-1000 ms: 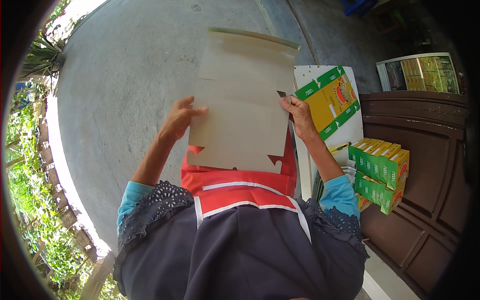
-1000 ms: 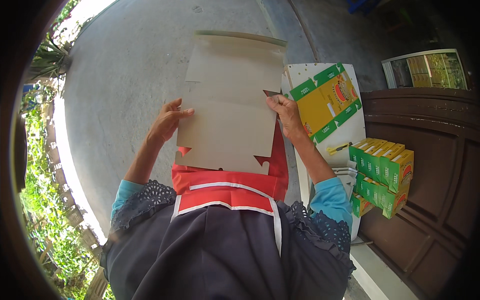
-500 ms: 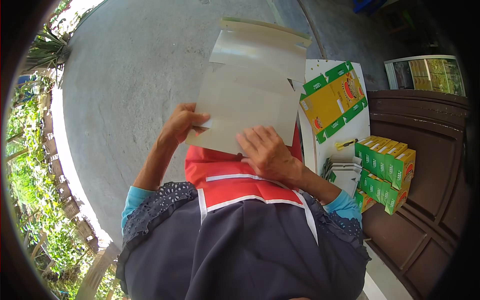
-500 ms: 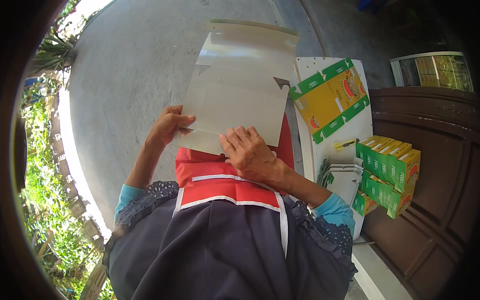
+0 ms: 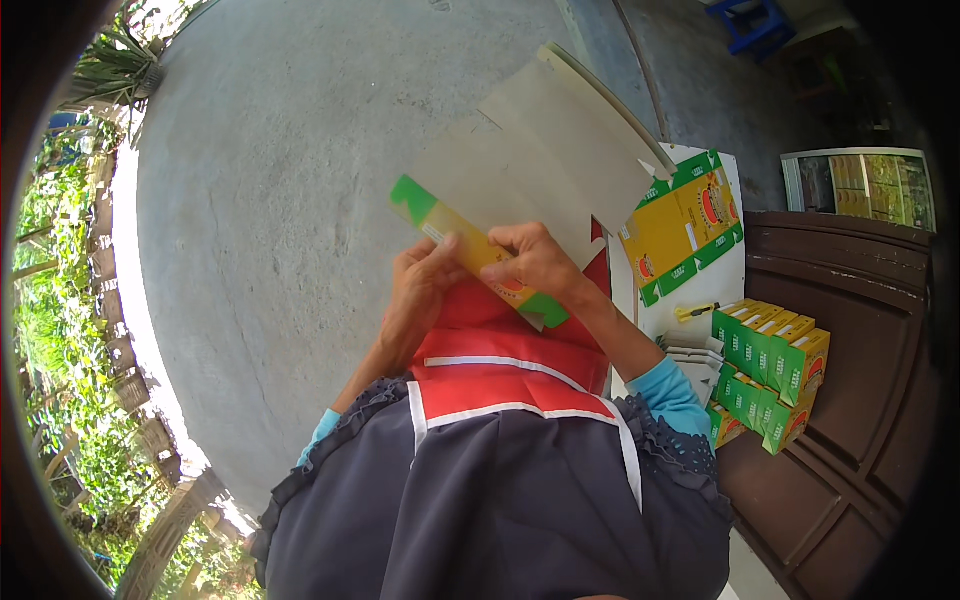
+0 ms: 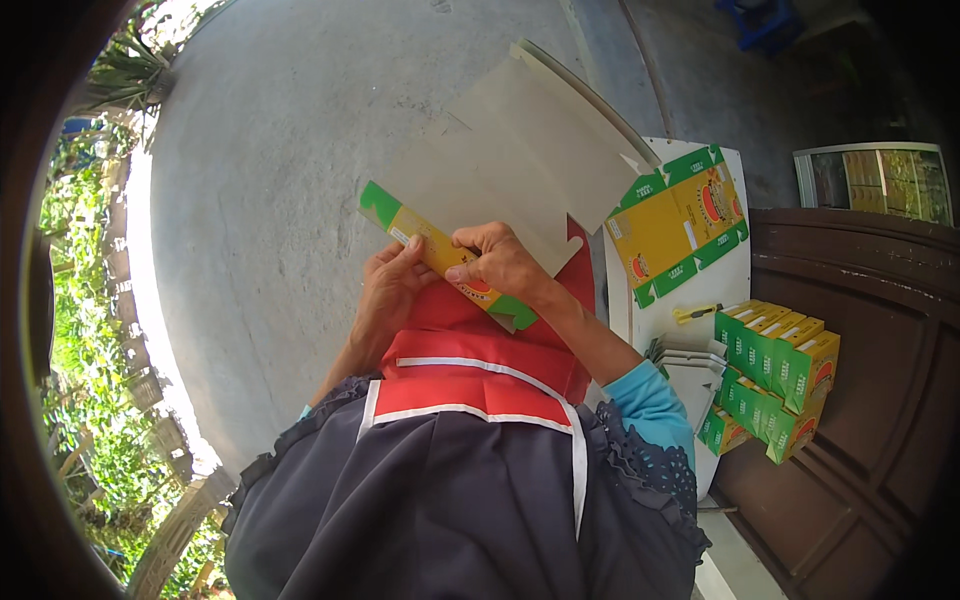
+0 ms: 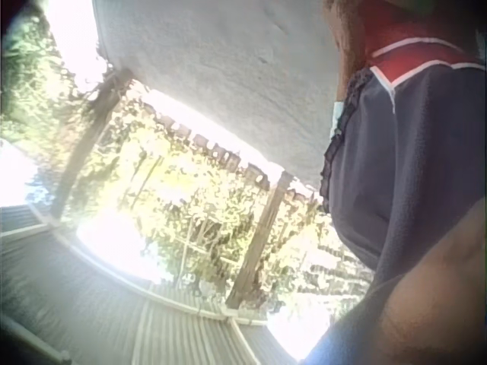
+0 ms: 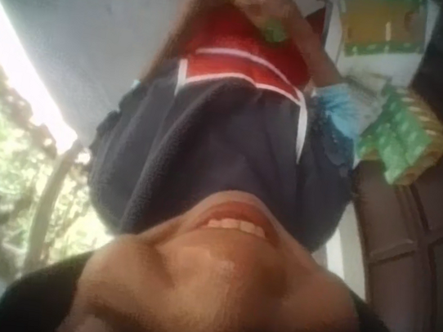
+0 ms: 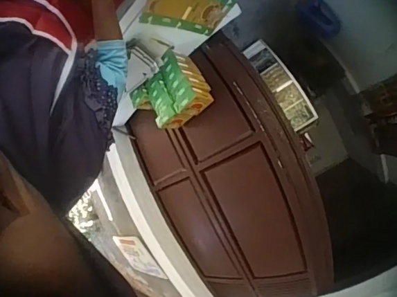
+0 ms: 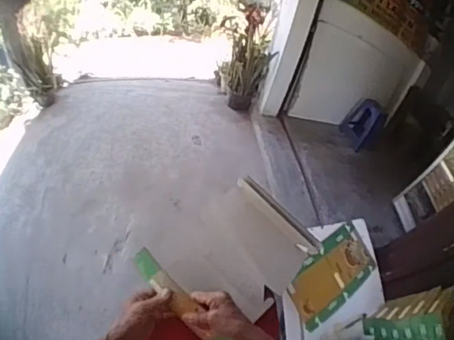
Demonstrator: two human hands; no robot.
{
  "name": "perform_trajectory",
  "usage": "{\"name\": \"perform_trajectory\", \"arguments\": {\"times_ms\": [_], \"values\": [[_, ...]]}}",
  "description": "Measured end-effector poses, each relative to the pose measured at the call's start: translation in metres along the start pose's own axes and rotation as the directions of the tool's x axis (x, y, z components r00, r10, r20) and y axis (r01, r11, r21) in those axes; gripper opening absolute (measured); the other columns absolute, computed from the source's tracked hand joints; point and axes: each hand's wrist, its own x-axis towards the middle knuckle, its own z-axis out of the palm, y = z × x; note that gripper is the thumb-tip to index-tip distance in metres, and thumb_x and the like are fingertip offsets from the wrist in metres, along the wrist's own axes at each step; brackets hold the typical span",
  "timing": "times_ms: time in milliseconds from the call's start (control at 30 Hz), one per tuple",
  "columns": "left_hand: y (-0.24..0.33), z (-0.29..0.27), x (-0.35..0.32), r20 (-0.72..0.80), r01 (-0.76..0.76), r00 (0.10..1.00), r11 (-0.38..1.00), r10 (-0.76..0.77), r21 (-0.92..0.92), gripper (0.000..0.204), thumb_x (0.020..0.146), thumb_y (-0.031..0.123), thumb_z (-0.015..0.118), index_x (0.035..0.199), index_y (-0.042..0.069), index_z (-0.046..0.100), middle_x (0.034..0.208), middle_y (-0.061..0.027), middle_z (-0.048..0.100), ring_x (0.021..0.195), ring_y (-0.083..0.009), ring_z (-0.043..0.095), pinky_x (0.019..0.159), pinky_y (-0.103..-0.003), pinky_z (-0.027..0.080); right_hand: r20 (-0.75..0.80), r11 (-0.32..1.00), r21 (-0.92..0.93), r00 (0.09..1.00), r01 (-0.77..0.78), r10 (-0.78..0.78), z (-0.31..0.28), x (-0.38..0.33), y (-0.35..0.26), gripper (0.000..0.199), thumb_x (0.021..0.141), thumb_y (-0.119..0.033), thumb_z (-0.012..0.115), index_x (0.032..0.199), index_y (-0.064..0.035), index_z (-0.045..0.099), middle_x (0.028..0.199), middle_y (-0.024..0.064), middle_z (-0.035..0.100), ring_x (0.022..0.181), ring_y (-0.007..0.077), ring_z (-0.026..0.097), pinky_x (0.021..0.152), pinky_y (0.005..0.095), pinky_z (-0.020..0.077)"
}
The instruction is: The person assembles cardboard pastry boxes by folding along the pre-scored lines and tucking in the side flaps by hand.
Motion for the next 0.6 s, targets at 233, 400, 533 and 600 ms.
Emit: {"name": "perform_trajectory", "arguments": {"times_ms": [233,400,533,600], "values": [[-0.02,-0.001,0.024,-0.244,-0.052,0.968,0.999,0.051,0.004,0.029,0.097,0.018,0.059,0.105,-0.01,0.06,0.103,-0.0208,0.068,0.085,-0.0269,0.07,0.072,-0.036,0.06,-0.209,0.698,-0.715,0.964,-0.035,-0.166,0.013,-0.003,-0.014,0.038,0.061,-0.017,0.086,0.083,-0.006,0.057,0.075,0.01,0.065,0.073,0.0308,0.062,0.069,0.0409,0.0464],[-0.033,-0.024,0.043,-0.302,0.009,0.953,1.0,-0.001,0.026,0.027,0.096,0.017,0.06,0.101,-0.01,0.06,0.1,-0.0216,0.068,0.084,-0.0279,0.07,0.069,-0.037,0.06,-0.286,0.569,-0.822,0.875,-0.014,-0.391,0.03,0.005,-0.001,0.054,0.056,-0.023,0.089,0.095,-0.0092,0.054,0.079,0.0071,0.064,0.081,0.0305,0.059,0.076,0.0433,0.0448],[-0.021,-0.017,0.037,-0.273,0.03,0.962,1.0,-0.029,-0.004,0.029,0.096,0.017,0.06,0.103,-0.01,0.059,0.1,-0.0218,0.068,0.084,-0.0288,0.07,0.068,-0.037,0.06,-0.263,0.612,-0.789,0.872,0.052,-0.414,0.027,0.005,0.003,0.059,0.054,-0.022,0.09,0.098,-0.0085,0.054,0.086,0.0087,0.062,0.084,0.0302,0.058,0.074,0.0431,0.0444],[-0.013,-0.009,0.032,-0.263,0.043,0.963,0.998,-0.052,-0.041,0.03,0.096,0.018,0.06,0.104,-0.011,0.059,0.1,-0.0218,0.068,0.085,-0.029,0.07,0.069,-0.037,0.06,-0.246,0.639,-0.765,0.88,0.081,-0.407,0.016,-0.012,0.006,0.061,0.053,-0.021,0.09,0.101,-0.0083,0.053,0.09,0.0098,0.06,0.087,0.0302,0.058,0.073,0.0433,0.0443]]}}
